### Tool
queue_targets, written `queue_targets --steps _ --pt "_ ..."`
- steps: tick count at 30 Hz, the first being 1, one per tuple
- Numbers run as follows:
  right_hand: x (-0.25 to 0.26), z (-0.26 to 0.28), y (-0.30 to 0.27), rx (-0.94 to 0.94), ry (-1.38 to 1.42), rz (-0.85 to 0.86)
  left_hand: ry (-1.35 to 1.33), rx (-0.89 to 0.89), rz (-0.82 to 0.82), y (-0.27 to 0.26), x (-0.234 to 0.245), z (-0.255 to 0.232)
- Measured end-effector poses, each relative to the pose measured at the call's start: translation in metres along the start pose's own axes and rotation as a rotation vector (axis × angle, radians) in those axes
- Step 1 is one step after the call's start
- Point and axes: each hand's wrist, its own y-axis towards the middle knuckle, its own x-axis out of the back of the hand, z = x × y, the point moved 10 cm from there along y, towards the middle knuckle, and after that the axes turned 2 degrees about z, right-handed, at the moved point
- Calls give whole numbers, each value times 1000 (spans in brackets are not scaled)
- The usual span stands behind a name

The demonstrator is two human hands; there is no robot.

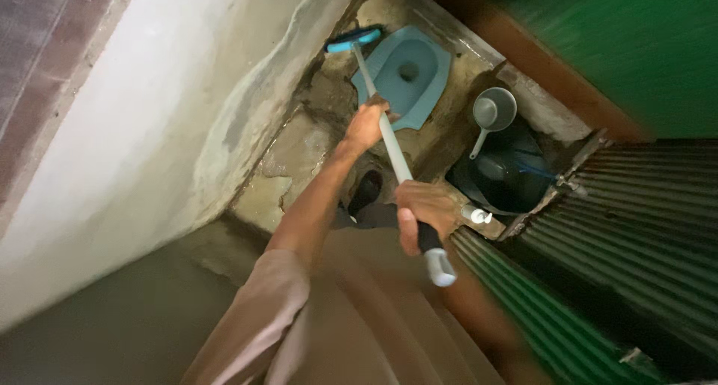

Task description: The person scrubs the floor and the edges of a squat toilet using a long-handled brush.

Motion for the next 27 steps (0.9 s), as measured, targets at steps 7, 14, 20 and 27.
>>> queue_targets --steps 7,14,20,27 --pt "8 19 -2 -22 93 -67 99 -91 -78 -27 5 -15" --pt "-16 22 -17 -50 -7 -98 174 -156 41 -25 -7 -5" --pt "-15 45 -30 -79 61 -96 277 -145 152 -56 -29 -1" --pt "-37 51 -25 -60 25 -111 300 -379 -148 -58 -24 0"
